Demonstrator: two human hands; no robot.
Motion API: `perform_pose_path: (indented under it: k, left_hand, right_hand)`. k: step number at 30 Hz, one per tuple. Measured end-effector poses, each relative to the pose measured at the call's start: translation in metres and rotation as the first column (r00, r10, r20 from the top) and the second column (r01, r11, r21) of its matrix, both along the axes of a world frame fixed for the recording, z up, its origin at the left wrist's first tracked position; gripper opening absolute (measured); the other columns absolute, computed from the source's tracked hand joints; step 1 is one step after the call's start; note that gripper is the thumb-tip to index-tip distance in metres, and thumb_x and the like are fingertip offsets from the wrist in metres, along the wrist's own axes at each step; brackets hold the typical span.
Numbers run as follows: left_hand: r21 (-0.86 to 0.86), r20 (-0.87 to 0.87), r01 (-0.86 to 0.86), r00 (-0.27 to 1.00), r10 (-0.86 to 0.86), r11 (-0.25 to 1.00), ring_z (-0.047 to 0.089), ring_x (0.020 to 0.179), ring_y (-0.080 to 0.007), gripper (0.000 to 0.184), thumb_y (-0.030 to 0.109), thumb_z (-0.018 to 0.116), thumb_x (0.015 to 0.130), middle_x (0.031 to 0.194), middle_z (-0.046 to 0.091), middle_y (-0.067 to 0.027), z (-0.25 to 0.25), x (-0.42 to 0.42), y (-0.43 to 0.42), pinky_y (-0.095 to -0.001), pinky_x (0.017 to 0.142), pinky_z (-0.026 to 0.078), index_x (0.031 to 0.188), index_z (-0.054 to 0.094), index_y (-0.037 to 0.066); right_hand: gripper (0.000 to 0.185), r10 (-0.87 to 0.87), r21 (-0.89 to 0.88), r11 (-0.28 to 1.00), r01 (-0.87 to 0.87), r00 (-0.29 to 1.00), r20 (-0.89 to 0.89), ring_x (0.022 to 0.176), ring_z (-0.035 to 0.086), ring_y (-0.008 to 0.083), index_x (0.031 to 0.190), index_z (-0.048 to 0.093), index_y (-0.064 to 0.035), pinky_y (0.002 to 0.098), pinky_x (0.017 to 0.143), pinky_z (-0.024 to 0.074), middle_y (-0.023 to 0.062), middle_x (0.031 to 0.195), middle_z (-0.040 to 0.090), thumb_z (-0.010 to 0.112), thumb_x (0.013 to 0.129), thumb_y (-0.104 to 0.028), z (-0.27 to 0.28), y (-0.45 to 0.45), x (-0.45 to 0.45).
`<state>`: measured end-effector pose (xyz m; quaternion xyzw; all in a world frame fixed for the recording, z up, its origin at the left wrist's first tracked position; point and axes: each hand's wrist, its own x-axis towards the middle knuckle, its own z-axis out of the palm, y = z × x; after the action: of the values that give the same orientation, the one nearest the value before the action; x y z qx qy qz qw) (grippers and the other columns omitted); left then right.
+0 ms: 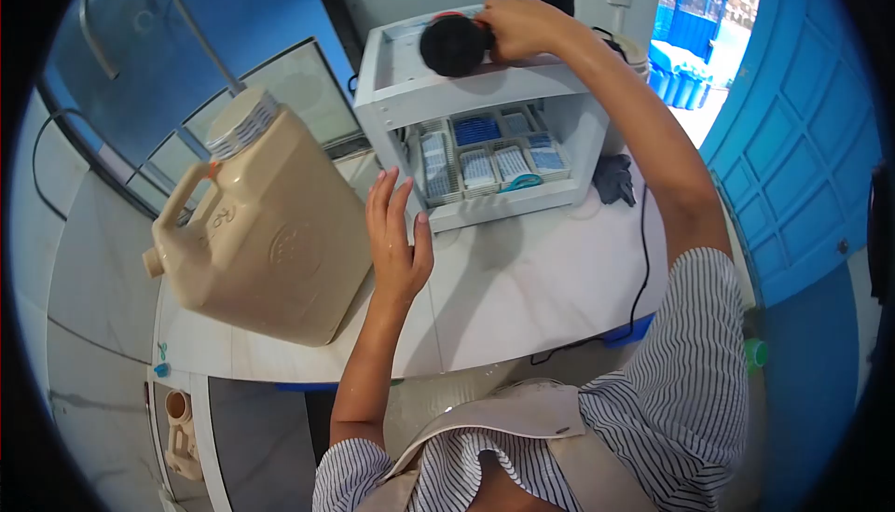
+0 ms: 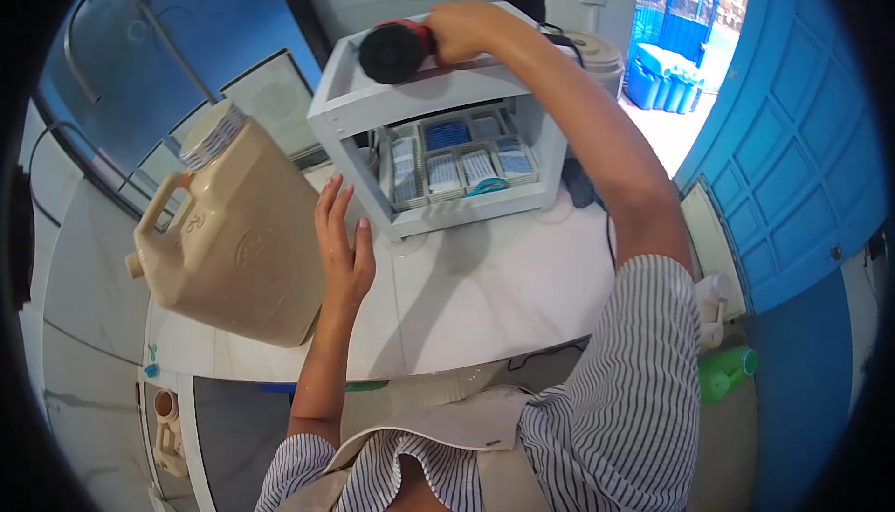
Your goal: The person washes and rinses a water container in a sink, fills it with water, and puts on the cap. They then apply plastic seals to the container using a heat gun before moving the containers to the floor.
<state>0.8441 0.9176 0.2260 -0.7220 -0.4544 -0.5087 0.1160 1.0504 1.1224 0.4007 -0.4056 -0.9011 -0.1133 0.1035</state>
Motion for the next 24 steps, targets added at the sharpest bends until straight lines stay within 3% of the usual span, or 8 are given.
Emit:
perform_pose_path:
  k: [3,5,7,9,13,14,16,24]
  left_hand:
    - [-0.06,0.04,0.012,0.999,-0.01,0.998,0.035,0.125,-0.0385,0.038,0.002,0.049,0.082,0.132,0.041,-0.0196,-0.007,0.01,0.001,-0.0479,0.103,0.026,0.119,0.048,-0.001]
    - [-0.091,0.048,0.012,0.999,-0.007,0.996,0.036,0.124,-0.0385,0.036,0.002,0.048,0.083,0.131,0.042,-0.0196,-0.013,0.013,0.003,-0.0472,0.103,0.027,0.119,0.049,-0.001]
    - [-0.16,0.128,0.049,0.991,-0.029,0.986,0.038,0.123,-0.0381,0.033,0.003,0.046,0.085,0.13,0.043,-0.0196,-0.02,0.015,0.002,-0.0456,0.101,0.031,0.117,0.05,-0.002]
    - [-0.19,0.139,0.043,0.99,-0.016,0.981,0.039,0.122,-0.0369,0.03,0.004,0.045,0.086,0.128,0.045,-0.0191,-0.03,0.018,0.002,-0.0435,0.1,0.033,0.115,0.051,-0.003]
    - [-0.31,0.194,0.086,0.981,-0.026,0.947,0.042,0.12,-0.0347,0.029,0.004,0.046,0.086,0.126,0.047,-0.0178,-0.043,0.028,0.001,-0.0411,0.1,0.033,0.113,0.053,-0.001]
    - [-0.33,0.214,0.112,0.976,-0.041,0.937,0.043,0.119,-0.0342,0.028,0.003,0.046,0.086,0.126,0.048,-0.0174,-0.044,0.03,0.001,-0.0404,0.1,0.033,0.113,0.054,0.0]
    - [-0.344,0.216,0.119,0.975,-0.045,0.931,0.043,0.119,-0.0339,0.028,0.003,0.045,0.085,0.126,0.048,-0.0171,-0.048,0.033,-0.001,-0.0401,0.1,0.033,0.112,0.055,0.0]
    - [-0.404,0.281,0.169,0.958,-0.054,0.899,0.045,0.118,-0.0318,0.025,0.003,0.045,0.085,0.125,0.049,-0.0159,-0.05,0.034,-0.014,-0.0371,0.099,0.034,0.107,0.057,0.0]
  right_hand:
    - [0.036,0.03,-0.02,0.999,-0.031,0.999,-0.044,0.088,0.058,0.0342,0.098,0.062,-0.0059,0.042,0.078,0.0472,0.0155,0.098,0.058,0.066,0.064,-0.017,-0.009,-0.005,0.005]
    - [0.031,0.387,0.706,0.696,-0.131,0.897,-0.215,0.095,0.058,0.0317,0.103,0.06,-0.0059,0.039,0.084,0.0457,0.0141,0.106,0.057,0.061,0.073,-0.014,-0.028,-0.013,0.013]
    - [0.025,0.354,0.23,0.935,-0.269,0.736,-0.578,0.1,0.056,0.0301,0.103,0.061,-0.0032,0.0358,0.09,0.0431,0.0137,0.107,0.058,0.054,0.08,-0.009,-0.032,-0.087,0.035]
    - [0.021,0.043,-0.381,0.85,-0.364,0.768,-0.639,0.102,0.056,0.0293,0.098,0.062,-0.0005,0.035,0.092,0.0413,0.014,0.104,0.059,0.051,0.082,-0.009,-0.081,-0.099,0.048]
    - [0.021,-0.374,-0.394,0.891,0.225,0.855,-0.359,0.101,0.055,0.0341,0.096,0.064,0.0007,0.0393,0.085,0.0461,0.0185,0.099,0.061,0.049,0.081,-0.006,-0.237,-0.014,0.046]
    - [0.021,-0.377,-0.392,0.891,0.229,0.855,-0.357,0.101,0.055,0.0341,0.096,0.064,0.0007,0.0393,0.085,0.0461,0.0185,0.099,0.061,0.049,0.081,-0.006,-0.259,-0.002,0.048]
    - [0.021,-0.418,-0.137,0.908,0.395,0.863,-0.282,0.103,0.054,0.0366,0.095,0.064,0.0014,0.0407,0.088,0.0453,0.0207,0.103,0.06,0.05,0.08,-0.004,-0.286,0.014,0.051]
    - [0.019,-0.525,-0.273,0.842,0.465,0.824,-0.214,0.099,0.055,0.032,0.089,0.066,0.0003,0.04,0.09,0.0434,0.0191,0.097,0.062,0.054,0.074,-0.001,-0.296,0.025,0.051]
